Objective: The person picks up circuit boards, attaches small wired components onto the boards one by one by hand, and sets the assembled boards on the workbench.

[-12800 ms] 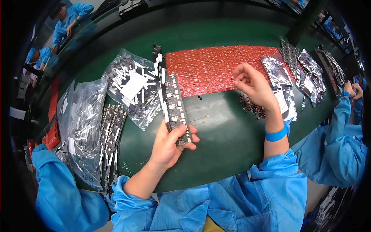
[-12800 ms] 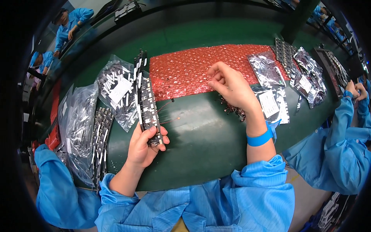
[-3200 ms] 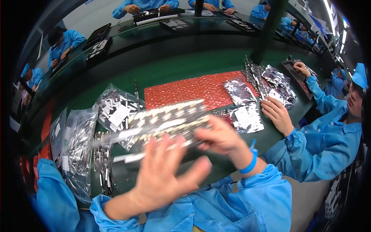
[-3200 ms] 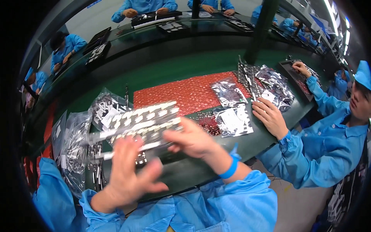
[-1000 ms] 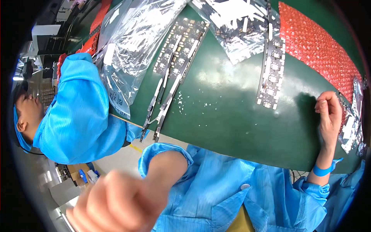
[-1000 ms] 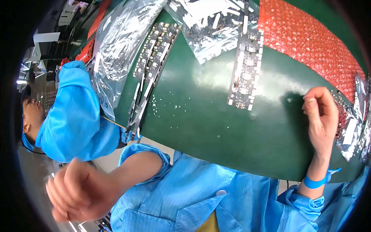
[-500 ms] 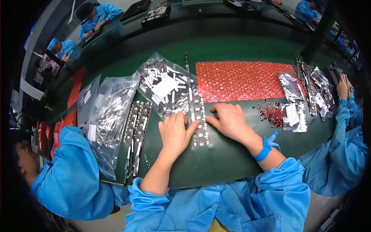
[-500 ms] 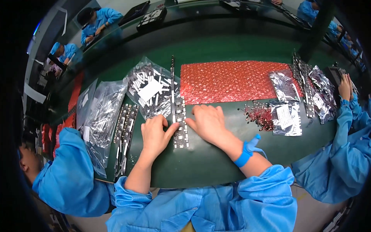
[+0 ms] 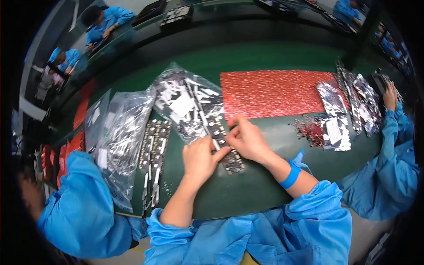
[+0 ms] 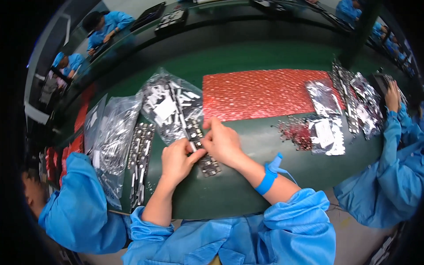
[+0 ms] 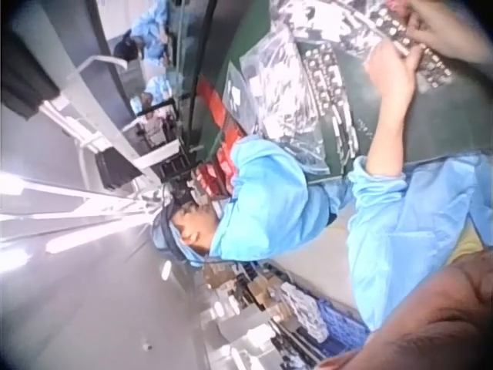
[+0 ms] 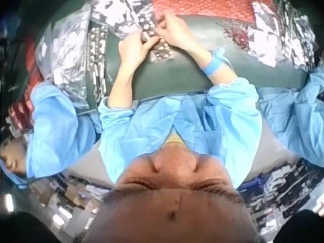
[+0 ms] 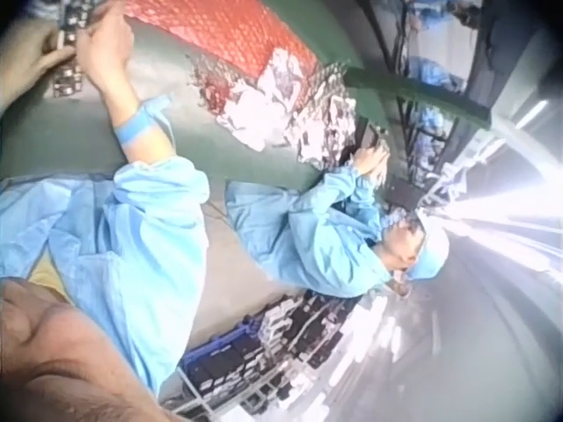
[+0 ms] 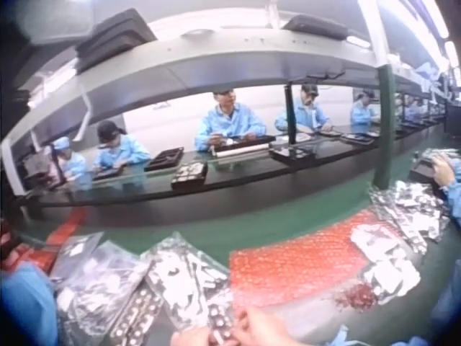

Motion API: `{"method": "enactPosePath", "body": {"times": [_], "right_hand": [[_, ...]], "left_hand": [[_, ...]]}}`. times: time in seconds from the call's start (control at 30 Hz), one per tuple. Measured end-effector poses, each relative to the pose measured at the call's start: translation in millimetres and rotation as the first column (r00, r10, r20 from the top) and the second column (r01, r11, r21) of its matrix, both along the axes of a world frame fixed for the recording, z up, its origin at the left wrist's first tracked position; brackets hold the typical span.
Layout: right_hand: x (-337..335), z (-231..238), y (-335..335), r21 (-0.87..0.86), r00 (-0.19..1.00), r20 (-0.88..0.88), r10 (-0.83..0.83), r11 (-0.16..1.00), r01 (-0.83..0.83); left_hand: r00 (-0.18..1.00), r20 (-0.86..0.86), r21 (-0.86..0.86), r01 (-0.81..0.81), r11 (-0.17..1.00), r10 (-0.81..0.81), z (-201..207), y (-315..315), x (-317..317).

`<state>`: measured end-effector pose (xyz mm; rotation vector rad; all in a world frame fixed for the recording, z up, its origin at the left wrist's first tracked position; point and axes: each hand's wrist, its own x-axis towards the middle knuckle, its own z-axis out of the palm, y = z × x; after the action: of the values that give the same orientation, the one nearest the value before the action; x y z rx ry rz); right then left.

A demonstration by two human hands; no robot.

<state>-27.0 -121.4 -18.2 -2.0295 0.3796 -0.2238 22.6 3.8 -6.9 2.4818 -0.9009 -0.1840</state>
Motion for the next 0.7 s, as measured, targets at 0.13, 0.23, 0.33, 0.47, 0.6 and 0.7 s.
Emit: {"method": "enactPosePath", "body": {"times": [0.13, 0.23, 0.33, 0.47, 0.6, 0.7], "right_hand": [[-7, 6, -5, 0.486, 0.999, 0.041, 0.021, 0.873, -0.038], [-27, 16, -7, 0.629, 0.997, 0.046, 0.067, 0.773, -0.081], [-46, 18, -10, 0.698, 0.963, 0.161, 0.216, 0.665, -0.266], [-70, 28, -51, -0.481, 0.989, 0.063, 0.136, 0.872, -0.089], [-83, 30, -108, -0.789, 0.950, 0.030, -0.312, 0.575, 0.214], [-78, 16, -110, -0.679, 0.959, -0.060, -0.277, 0.716, 0.164]], "left_hand": [[0.950, -0.247, -0.067, -0.213, 0.975, 0.191, 11, 4, 0], [0.569, -0.771, -0.576, -0.432, 0.693, -0.286, -1, 4, 2], [0.196, -0.852, -0.497, -0.593, 0.634, -0.485, 8, -14, -9], [0.093, -0.811, -0.485, -0.660, 0.574, -0.578, 5, -21, -19], [0.047, -0.820, -0.464, -0.639, 0.614, -0.570, 3, -19, -19], [0.034, -0.837, -0.447, -0.618, 0.646, -0.546, 1, -20, -21]]}}
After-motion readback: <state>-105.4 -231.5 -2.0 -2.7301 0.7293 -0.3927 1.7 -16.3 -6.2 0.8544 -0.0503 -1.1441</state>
